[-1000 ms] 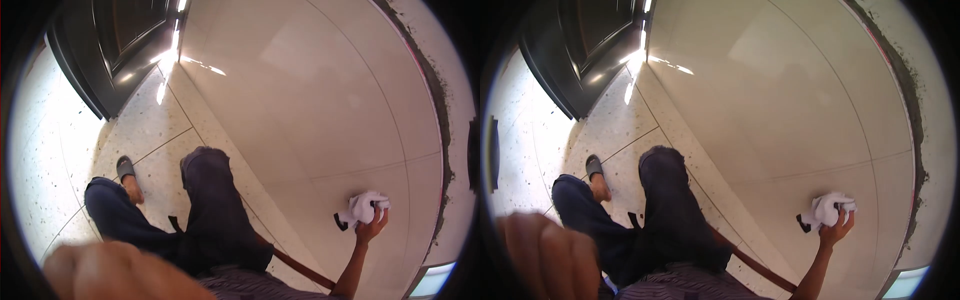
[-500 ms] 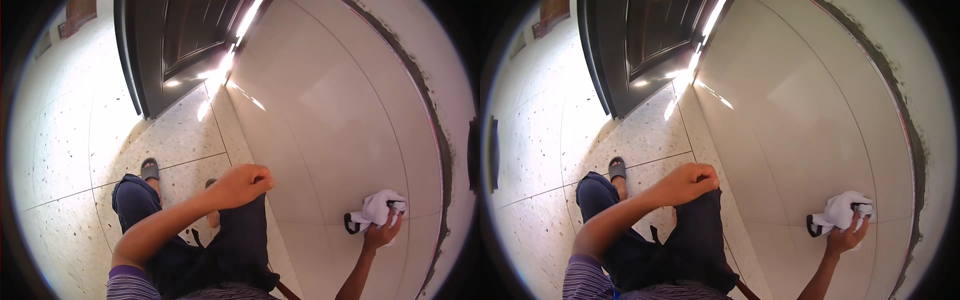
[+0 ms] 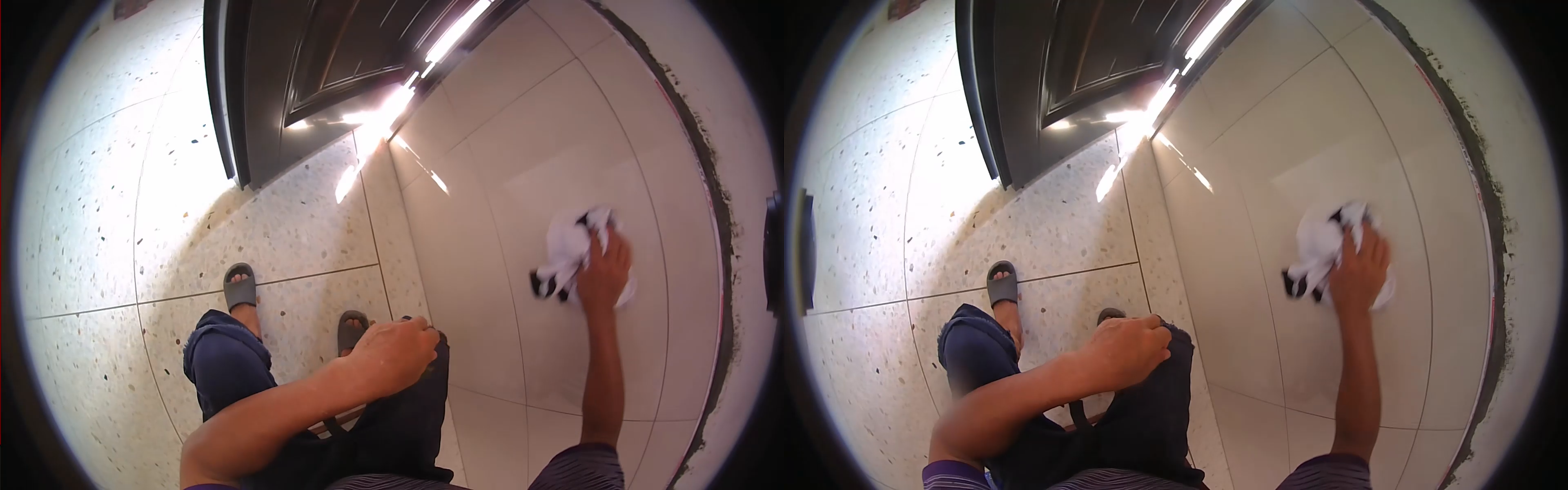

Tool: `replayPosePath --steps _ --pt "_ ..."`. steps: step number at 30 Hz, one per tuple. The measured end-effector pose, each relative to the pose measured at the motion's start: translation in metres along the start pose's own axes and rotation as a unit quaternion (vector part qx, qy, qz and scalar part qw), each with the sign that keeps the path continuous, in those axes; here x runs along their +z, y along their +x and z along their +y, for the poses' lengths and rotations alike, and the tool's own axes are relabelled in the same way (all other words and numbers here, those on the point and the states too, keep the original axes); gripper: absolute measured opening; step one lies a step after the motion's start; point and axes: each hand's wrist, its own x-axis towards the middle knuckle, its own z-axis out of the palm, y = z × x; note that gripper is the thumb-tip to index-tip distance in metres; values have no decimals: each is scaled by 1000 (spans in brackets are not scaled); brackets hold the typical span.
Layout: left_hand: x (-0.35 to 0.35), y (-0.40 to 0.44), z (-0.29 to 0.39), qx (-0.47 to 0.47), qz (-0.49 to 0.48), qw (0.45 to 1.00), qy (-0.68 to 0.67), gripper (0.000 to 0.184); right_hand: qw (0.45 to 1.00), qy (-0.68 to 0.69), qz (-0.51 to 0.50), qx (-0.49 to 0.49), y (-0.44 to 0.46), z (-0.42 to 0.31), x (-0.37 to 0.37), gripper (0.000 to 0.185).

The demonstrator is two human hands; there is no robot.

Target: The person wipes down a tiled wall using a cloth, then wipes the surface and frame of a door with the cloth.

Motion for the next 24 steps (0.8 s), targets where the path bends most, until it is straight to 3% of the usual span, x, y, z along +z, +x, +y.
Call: replayPosePath --steps 5,7,12,14,17,22,24 --pt "5 12 -19 19 -5 999 51 19 988 -78 135 6 128 15 2 44" --pt "5 18 -21 31 -2 998 48 16 994 -56 95 10 140 5 21 50" --pt "0 33 -25 65 -21 983 168 16 992 42 8 -120 86 -58 98 31" --pt "0 36 -30 63 -17 984 167 15 978 57 -76 -186 50 -76 121 29" --pt "-5 36 -34 62 -13 984 169 13 959 45 -126 -248 41 -81 118 30" --pt "-9 41 -38 50 -32 978 200 11 982 -11 -96 -160 146 -65 115 37" --pt "-9 45 -37 33 -27 974 223 11 988 -32 6 -151 203 -58 127 37"
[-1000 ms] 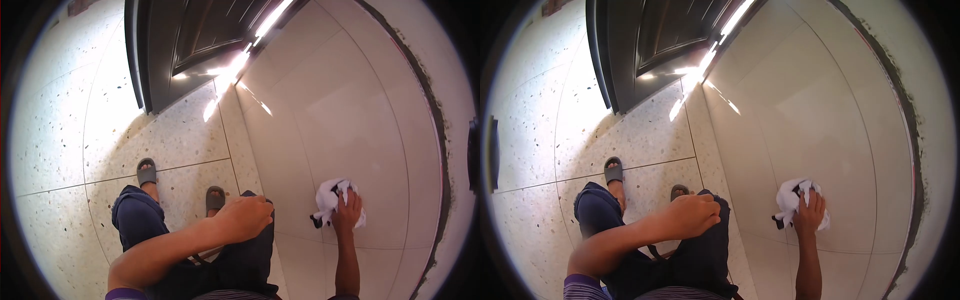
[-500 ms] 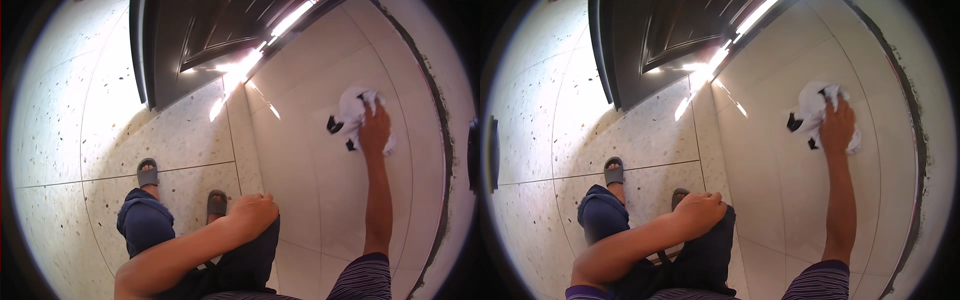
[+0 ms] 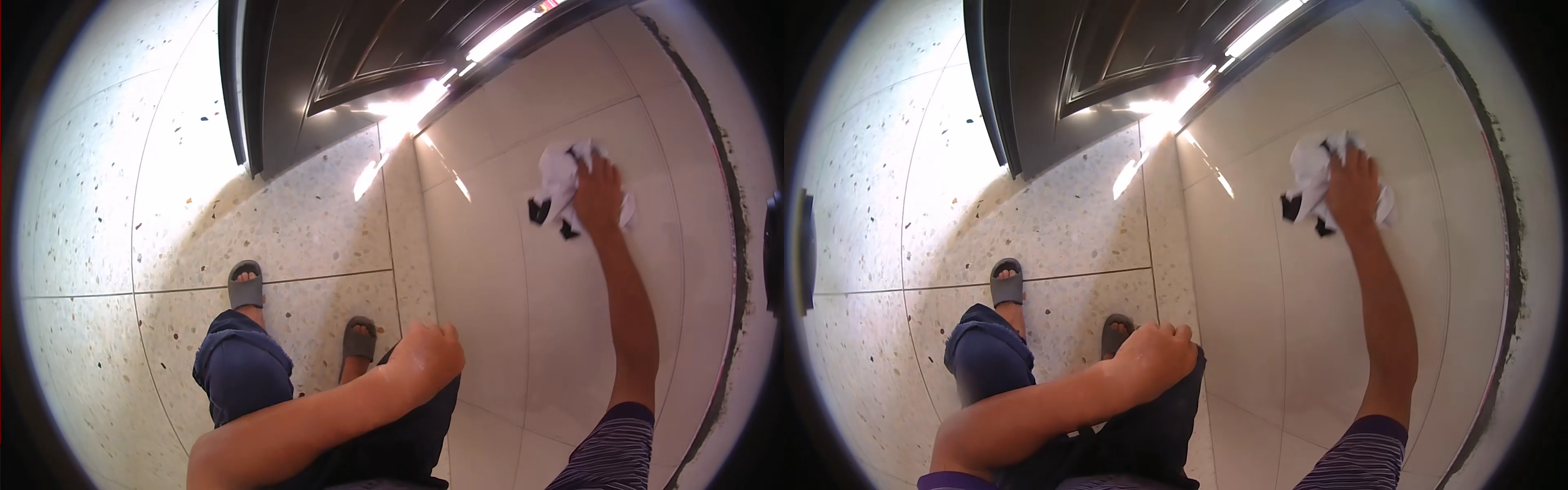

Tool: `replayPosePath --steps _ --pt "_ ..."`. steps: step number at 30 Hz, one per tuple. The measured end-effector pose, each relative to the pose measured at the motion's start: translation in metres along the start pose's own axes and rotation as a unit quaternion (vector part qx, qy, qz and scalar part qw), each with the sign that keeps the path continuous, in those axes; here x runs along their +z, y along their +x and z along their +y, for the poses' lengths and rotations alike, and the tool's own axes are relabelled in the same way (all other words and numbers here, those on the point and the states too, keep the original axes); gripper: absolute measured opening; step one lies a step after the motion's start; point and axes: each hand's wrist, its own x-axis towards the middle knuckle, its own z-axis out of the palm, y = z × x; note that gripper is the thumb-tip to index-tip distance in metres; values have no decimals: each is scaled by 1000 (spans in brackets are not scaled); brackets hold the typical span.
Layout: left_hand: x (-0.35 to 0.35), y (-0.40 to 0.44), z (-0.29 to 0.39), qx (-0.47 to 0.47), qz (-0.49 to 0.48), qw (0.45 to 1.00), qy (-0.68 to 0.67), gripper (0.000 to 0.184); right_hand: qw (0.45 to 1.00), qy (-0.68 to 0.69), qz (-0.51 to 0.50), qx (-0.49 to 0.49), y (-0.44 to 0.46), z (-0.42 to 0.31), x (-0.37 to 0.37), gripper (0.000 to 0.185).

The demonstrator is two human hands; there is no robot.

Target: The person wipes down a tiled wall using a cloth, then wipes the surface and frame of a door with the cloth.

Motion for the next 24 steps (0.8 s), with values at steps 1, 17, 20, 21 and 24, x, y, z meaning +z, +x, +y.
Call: replayPosePath --steps 1,17,20,21,24 --pt "1 1 -2 -6 -2 1000 -1 11 1000 -17 26 0 26 4 2 36" --pt "-2 -10 -33 -84 -106 991 -13 14 981 170 -58 -67 32 -265 243 23" --pt "-3 -11 -32 -104 -118 987 -18 17 969 150 -164 -112 -35 -303 237 21" --pt "-2 -14 -33 -104 -99 989 13 13 966 164 -164 -118 -56 -309 232 21" --pt "5 -20 -30 -105 -84 989 57 11 953 182 -200 -133 -108 -313 204 21"
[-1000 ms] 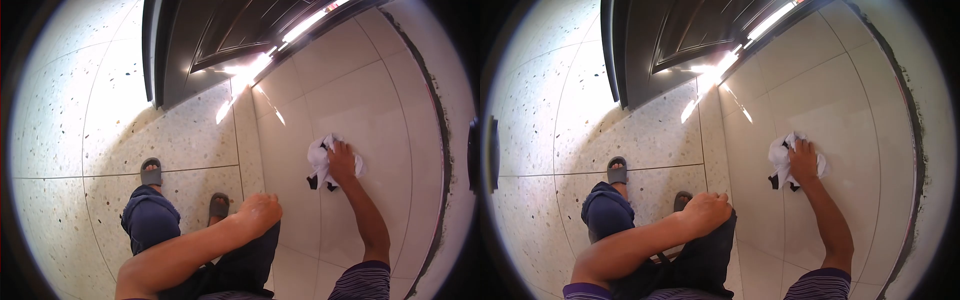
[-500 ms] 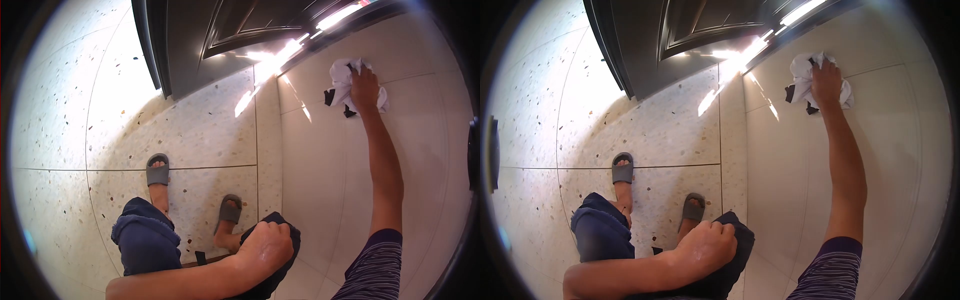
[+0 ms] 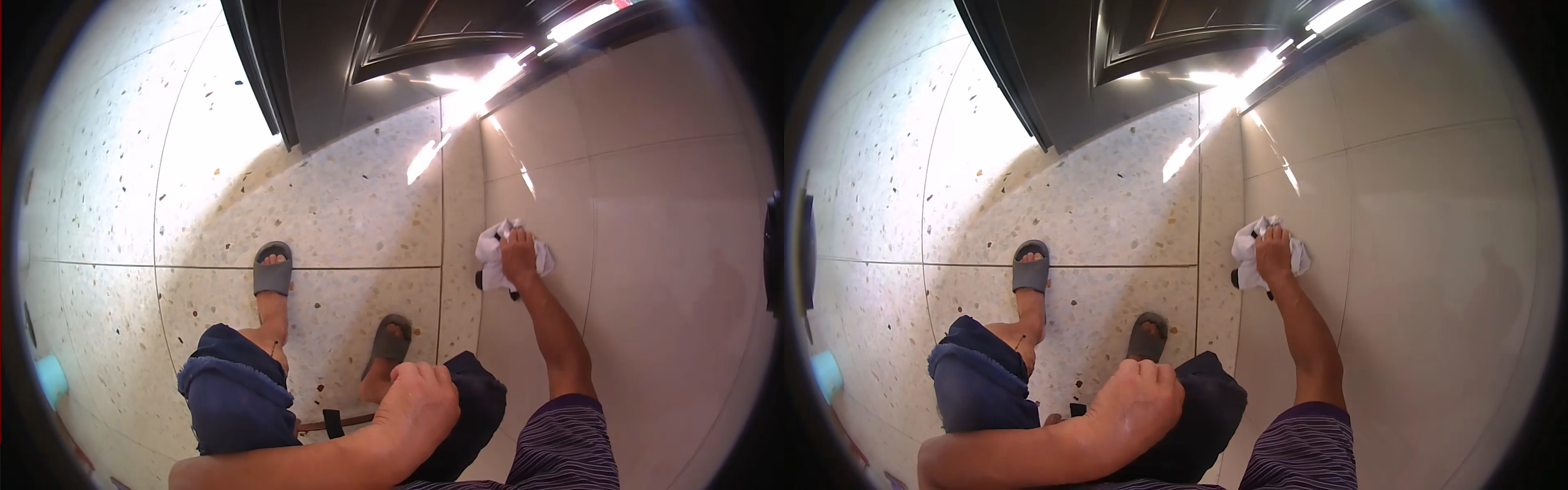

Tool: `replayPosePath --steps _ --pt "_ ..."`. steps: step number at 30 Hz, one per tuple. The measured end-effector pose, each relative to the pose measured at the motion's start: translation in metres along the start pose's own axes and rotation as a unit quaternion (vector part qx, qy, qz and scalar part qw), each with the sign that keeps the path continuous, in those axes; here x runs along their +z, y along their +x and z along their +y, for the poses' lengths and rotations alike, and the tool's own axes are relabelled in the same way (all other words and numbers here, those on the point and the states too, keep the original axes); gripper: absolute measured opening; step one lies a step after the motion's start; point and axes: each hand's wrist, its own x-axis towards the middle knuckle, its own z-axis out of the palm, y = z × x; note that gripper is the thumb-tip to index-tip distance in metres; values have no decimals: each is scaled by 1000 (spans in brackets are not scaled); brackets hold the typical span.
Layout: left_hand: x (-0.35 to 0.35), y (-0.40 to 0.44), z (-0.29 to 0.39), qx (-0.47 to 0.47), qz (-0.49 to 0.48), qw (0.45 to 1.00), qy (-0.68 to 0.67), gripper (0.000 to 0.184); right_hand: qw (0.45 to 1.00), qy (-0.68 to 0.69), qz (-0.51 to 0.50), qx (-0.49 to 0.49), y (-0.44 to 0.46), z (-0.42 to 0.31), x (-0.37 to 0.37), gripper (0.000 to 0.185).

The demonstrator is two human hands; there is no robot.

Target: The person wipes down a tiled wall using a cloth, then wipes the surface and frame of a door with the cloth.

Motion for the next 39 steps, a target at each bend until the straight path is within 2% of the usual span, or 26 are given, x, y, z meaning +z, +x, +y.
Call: replayPosePath --steps 6,12,15,24,27,28,29,33,35,39 --pt "7 -12 15 10 1 1000 -11 12 998 52 31 -25 -104 -6 -24 25" --pt "2 -22 17 14 -14 999 -26 14 996 83 19 -21 -195 8 -85 31" --pt "0 -32 17 31 -10 999 -18 15 996 81 38 7 -236 15 -112 42" --pt "17 -46 33 37 9 999 -14 18 990 53 66 112 -354 35 -213 46" --pt "16 -51 44 50 24 998 -18 17 988 39 79 127 -394 35 -234 55" --pt "12 -51 47 60 -20 997 -39 17 988 32 78 133 -404 34 -241 58" --pt "10 -54 52 71 -67 993 -61 17 986 40 73 143 -414 32 -249 59" --pt "13 -61 59 54 -81 992 -78 15 986 40 79 142 -430 32 -258 58" --pt "5 -64 62 77 -133 987 -55 12 988 26 91 125 -426 35 -247 57" --pt "11 -69 64 87 -116 988 -47 14 994 45 67 71 -380 30 -210 49"
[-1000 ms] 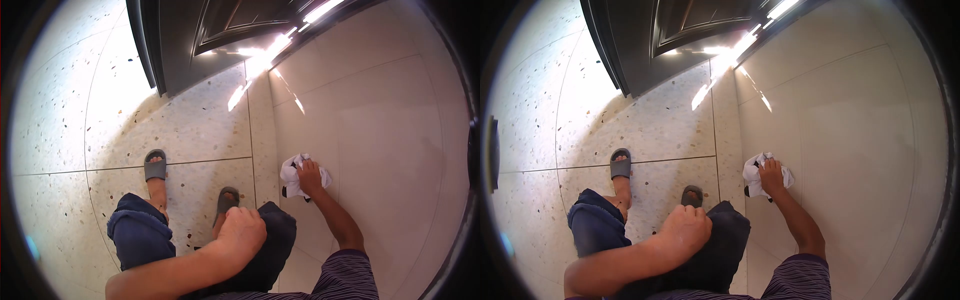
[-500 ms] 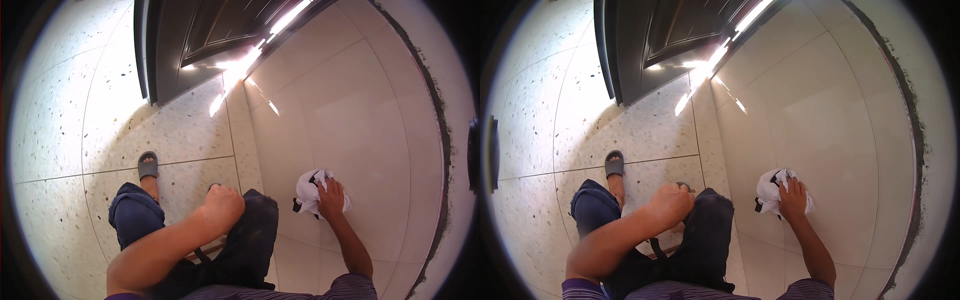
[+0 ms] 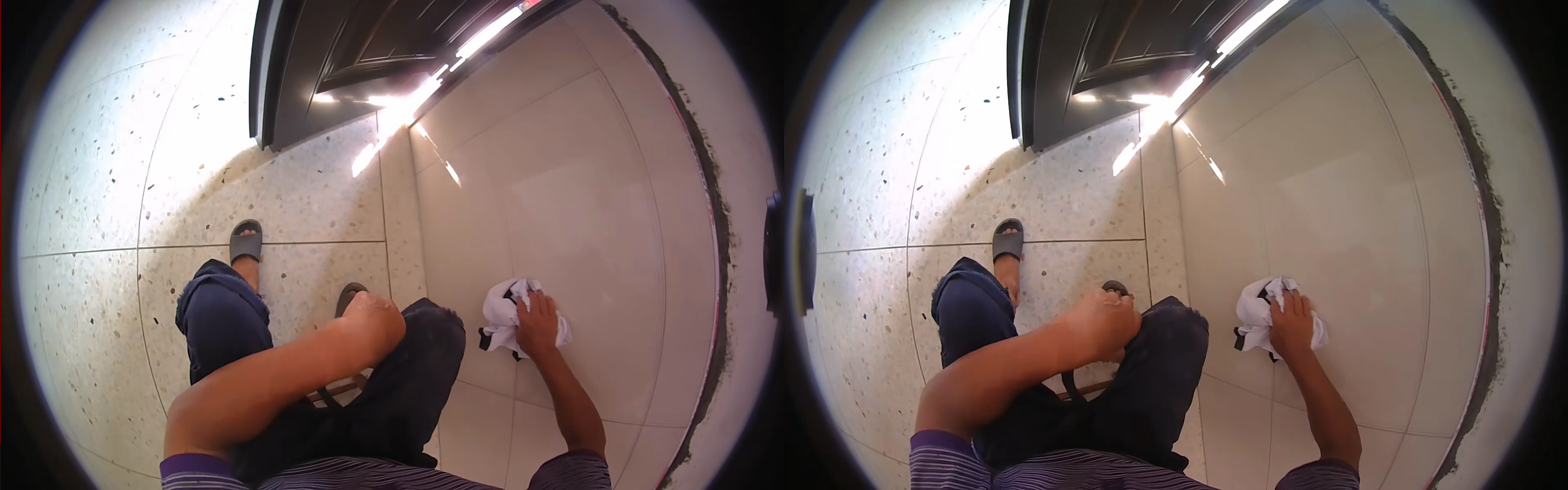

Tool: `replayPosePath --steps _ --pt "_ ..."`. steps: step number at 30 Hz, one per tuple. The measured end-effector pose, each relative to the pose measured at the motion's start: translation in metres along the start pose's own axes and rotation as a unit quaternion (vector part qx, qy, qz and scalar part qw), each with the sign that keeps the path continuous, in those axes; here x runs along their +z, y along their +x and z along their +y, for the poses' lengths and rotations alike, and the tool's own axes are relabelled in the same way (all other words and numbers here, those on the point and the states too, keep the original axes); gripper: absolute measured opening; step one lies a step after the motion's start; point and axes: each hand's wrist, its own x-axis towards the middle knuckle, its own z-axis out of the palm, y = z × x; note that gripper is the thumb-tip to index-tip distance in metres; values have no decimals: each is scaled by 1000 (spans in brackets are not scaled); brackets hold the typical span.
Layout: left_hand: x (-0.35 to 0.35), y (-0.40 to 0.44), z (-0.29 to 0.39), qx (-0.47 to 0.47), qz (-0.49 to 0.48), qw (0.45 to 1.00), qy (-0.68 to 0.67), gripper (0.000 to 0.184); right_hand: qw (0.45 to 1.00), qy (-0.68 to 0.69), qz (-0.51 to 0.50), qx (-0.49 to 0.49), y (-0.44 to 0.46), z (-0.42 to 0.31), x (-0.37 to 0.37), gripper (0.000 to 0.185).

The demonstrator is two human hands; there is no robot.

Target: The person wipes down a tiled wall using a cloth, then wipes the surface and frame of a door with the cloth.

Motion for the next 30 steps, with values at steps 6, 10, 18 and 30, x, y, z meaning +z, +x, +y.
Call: replayPosePath --steps 6,10,18,30 --pt "3 -13 -10 -59 116 991 17 16 989 26 -86 -114 113 -18 103 31" --pt "-8 -16 -15 -74 84 991 74 15 990 -45 -69 -111 247 -3 142 20" --pt "-14 -6 -14 -68 103 990 71 17 994 -80 -38 -63 346 -10 183 20" --pt "-24 -11 -17 -118 71 988 72 22 983 -114 -114 -82 323 -20 189 22"
